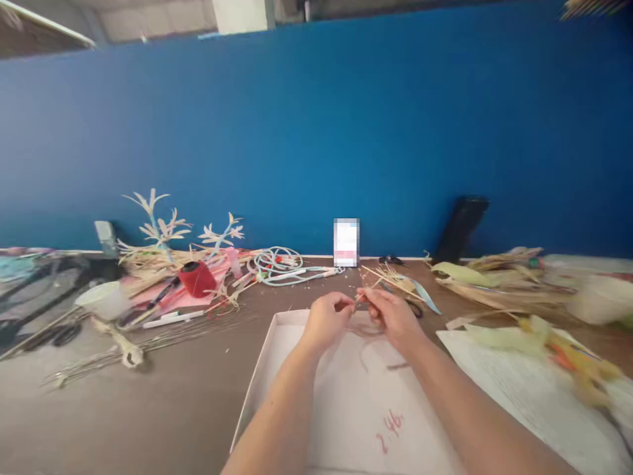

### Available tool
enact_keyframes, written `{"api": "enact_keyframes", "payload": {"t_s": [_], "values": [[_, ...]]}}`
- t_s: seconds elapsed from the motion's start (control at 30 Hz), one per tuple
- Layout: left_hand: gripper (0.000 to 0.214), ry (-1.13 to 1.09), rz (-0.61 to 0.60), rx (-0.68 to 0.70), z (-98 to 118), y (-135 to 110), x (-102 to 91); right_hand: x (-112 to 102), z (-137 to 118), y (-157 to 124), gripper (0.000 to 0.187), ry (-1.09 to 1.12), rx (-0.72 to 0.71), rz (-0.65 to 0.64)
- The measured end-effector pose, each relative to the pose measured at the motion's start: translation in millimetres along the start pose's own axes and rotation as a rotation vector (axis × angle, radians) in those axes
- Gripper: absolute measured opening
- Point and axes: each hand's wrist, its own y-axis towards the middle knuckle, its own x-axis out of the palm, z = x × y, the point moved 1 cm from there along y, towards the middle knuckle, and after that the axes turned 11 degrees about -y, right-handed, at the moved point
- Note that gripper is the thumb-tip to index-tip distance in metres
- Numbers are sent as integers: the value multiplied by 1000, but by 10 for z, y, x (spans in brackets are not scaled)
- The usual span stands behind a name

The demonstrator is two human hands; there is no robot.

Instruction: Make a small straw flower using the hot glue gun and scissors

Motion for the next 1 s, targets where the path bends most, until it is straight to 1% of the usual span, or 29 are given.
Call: {"api": "enact_keyframes", "payload": {"t_s": [0.33,0.7,1.0], "values": [[10,-26,-11,-7,-59,-18,9,34,-54,18,34,49,8,-6],[10,-24,2,-47,-39,-18,6,21,-38,31,39,83,25,-16],[11,-39,-2,-40,-72,-10,6,27,-73,4,31,76,5,-32]]}}
